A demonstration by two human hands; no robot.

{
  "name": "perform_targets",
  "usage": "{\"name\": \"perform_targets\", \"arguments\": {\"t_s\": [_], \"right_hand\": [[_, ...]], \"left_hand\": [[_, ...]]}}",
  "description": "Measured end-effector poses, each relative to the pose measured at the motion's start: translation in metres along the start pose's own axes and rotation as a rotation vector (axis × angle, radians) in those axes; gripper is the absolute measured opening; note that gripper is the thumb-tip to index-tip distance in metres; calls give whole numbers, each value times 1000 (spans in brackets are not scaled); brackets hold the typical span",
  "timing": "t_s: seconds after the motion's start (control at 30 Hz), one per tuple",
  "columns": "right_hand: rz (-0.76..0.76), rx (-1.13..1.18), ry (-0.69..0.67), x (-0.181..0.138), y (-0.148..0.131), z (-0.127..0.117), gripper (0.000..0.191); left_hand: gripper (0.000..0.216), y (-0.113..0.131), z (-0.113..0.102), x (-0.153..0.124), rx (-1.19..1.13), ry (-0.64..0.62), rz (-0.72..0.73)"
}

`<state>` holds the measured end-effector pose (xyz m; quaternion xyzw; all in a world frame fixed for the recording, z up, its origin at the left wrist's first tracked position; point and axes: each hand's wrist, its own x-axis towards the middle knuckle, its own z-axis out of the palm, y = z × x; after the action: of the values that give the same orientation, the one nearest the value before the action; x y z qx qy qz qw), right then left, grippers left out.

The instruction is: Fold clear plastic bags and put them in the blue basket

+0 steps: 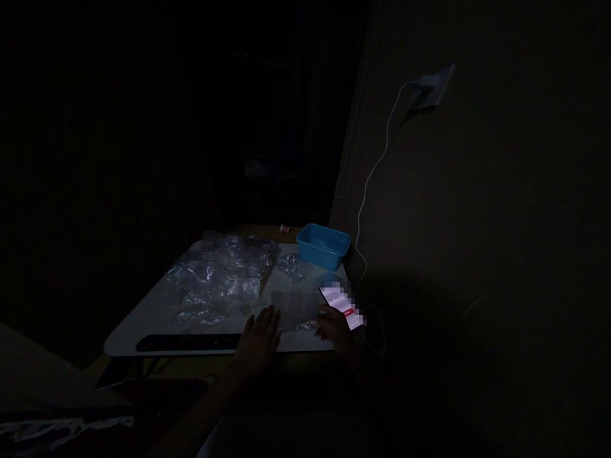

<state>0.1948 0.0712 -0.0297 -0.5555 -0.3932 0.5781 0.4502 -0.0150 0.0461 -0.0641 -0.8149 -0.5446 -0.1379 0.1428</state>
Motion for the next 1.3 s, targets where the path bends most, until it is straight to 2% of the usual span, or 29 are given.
{"name": "perform_targets", "arguments": {"t_s": [0.2, 0.43, 0.8, 1.03, 1.2, 1.3], "right_hand": [[13, 26, -71, 3, 3, 4, 47], [110, 137, -302, -10, -5, 15, 60], [48, 161, -288, 1, 1, 5, 36], [76, 107, -307, 1, 2, 9, 48], [110, 106, -321, 1, 0, 12, 38], [121, 93, -375, -2, -4, 10, 37]], "left_hand": [[47, 0, 0, 0, 27, -20, -7], [47, 2, -5, 1, 17, -48, -23], [49, 0, -2, -1, -46, 10, -16], [46, -1, -4, -2, -14, -1, 11], [45, 0, -8, -2, -20, -18, 27], [43, 0, -10, -2, -30, -21, 29]]}}
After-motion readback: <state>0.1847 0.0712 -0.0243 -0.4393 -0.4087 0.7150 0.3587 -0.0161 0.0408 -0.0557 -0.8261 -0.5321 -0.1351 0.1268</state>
